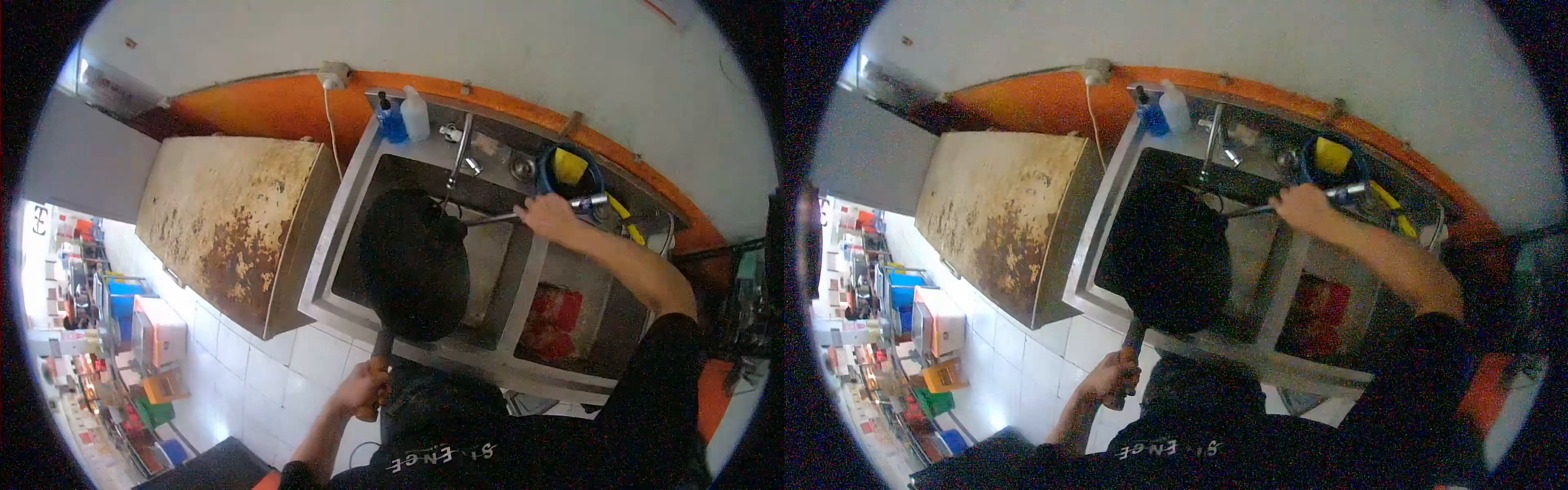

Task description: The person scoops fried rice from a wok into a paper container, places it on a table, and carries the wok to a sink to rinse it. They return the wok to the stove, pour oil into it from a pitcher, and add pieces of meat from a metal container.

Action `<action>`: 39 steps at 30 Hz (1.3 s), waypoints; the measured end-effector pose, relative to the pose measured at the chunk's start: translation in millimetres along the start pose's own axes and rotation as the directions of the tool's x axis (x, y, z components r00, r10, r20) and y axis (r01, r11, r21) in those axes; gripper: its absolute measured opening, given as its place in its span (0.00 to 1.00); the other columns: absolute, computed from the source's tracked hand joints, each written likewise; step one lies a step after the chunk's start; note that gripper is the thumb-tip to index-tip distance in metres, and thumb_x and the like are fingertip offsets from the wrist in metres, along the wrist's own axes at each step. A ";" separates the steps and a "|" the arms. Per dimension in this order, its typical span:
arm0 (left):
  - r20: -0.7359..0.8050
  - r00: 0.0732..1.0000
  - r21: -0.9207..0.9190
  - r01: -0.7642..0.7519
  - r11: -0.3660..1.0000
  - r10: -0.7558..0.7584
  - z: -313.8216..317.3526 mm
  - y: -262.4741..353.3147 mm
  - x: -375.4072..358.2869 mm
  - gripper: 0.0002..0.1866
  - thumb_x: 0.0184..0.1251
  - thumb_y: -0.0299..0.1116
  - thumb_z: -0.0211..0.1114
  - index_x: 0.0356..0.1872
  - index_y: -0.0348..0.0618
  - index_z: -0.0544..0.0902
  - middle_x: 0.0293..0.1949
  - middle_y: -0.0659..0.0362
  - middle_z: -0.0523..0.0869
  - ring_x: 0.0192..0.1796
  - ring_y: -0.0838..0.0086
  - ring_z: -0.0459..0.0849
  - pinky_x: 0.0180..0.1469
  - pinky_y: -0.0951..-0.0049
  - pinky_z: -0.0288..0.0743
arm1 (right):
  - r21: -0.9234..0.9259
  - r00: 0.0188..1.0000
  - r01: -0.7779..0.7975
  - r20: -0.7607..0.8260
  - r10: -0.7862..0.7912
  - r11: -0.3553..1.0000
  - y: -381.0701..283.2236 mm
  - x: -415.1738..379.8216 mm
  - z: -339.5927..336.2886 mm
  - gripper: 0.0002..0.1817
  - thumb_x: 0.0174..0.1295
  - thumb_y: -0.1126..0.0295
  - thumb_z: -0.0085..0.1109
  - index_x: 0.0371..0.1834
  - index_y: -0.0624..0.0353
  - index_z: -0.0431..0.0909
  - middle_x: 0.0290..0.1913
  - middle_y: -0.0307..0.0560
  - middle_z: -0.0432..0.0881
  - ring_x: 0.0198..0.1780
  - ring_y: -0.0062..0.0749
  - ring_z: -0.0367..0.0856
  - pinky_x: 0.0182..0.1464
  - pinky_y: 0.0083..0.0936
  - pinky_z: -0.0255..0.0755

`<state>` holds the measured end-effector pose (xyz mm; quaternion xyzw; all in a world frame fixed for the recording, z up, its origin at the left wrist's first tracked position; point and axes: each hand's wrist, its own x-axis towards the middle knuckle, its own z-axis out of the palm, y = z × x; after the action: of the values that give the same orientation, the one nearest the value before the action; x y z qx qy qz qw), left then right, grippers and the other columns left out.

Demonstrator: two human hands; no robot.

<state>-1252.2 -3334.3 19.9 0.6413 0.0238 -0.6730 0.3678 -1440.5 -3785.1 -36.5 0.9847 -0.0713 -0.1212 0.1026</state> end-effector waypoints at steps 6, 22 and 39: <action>-0.098 0.984 0.190 -0.128 0.973 0.149 -13.5 -41.3 9.3 0.11 0.60 0.25 0.61 0.40 0.41 0.69 0.23 0.58 0.78 0.20 0.73 0.77 0.20 0.72 0.75 | 0.118 0.972 -0.151 -0.163 0.169 0.981 16.0 -23.8 -10.9 0.13 0.61 0.68 0.50 0.48 0.55 0.76 0.34 0.55 0.80 0.37 0.47 0.82 0.36 0.38 0.78; -0.322 0.917 0.105 -0.212 0.972 0.235 40.2 -26.8 -43.7 0.11 0.56 0.24 0.59 0.39 0.36 0.69 0.22 0.59 0.76 0.20 0.75 0.77 0.22 0.74 0.71 | 0.803 0.614 -0.595 0.423 0.667 0.039 -134.4 -57.9 84.2 0.22 0.68 0.52 0.52 0.49 0.61 0.79 0.27 0.44 0.80 0.26 0.35 0.77 0.32 0.35 0.71; -0.270 0.928 0.082 -0.243 0.967 0.256 15.5 -43.9 -66.9 0.11 0.54 0.24 0.58 0.38 0.35 0.70 0.21 0.58 0.77 0.19 0.74 0.77 0.21 0.73 0.71 | 0.528 0.731 -0.360 0.672 0.119 -0.770 -85.2 -98.1 31.6 0.19 0.72 0.55 0.43 0.49 0.58 0.76 0.17 0.29 0.61 0.12 0.12 0.54 0.12 0.16 0.49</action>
<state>-1294.6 -3279.0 62.2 0.7357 -0.0223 -0.5243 0.4281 -1532.8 -3692.1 -63.2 0.3823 -0.4910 -0.0095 -0.7828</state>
